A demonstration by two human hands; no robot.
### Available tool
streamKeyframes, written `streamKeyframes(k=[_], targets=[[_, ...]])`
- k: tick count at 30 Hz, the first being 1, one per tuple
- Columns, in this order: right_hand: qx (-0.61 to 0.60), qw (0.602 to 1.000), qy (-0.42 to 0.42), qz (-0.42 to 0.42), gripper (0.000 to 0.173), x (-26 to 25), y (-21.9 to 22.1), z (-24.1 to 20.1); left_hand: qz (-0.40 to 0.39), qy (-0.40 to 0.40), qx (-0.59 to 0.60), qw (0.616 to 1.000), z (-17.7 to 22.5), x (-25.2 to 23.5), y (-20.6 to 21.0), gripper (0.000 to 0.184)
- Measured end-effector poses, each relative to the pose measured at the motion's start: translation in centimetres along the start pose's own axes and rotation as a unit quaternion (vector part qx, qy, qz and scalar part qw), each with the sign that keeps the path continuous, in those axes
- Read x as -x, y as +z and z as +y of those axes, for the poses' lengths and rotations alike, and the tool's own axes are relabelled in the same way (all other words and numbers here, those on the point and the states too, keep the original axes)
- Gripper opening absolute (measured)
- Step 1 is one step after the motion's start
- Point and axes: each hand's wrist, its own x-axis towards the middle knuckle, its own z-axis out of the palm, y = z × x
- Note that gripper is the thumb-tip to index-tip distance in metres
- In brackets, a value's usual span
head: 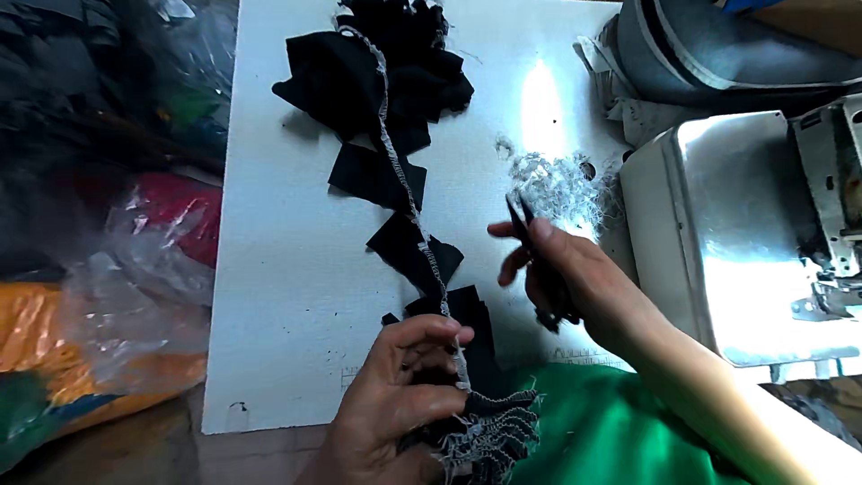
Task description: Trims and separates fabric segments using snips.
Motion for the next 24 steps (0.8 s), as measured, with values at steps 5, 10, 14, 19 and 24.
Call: streamKeyframes(k=[5,10,14,19,24], targets=[[0.160,0.973,-0.088,-0.145,0.052,3.5,-2.7,-0.9,-0.037,0.010,-0.027,0.999,-0.3,-0.6,0.7,0.018],[0.203,0.945,-0.051,-0.249,0.056,4.2,-3.7,-0.7,-0.059,0.020,-0.035,0.997,-0.2,-1.2,1.2,0.017],[0.236,0.925,-0.033,-0.295,0.055,4.2,-3.8,-0.7,-0.062,0.024,-0.030,0.997,-0.3,-1.1,1.4,0.018],[0.226,0.918,-0.011,-0.325,0.050,3.5,-3.5,-0.9,-0.077,0.032,-0.024,0.996,-0.3,-1.2,1.3,0.019],[0.190,0.916,-0.031,-0.353,0.045,2.2,-2.7,-0.7,-0.085,0.033,-0.001,0.996,-0.6,-1.1,1.5,0.018]])
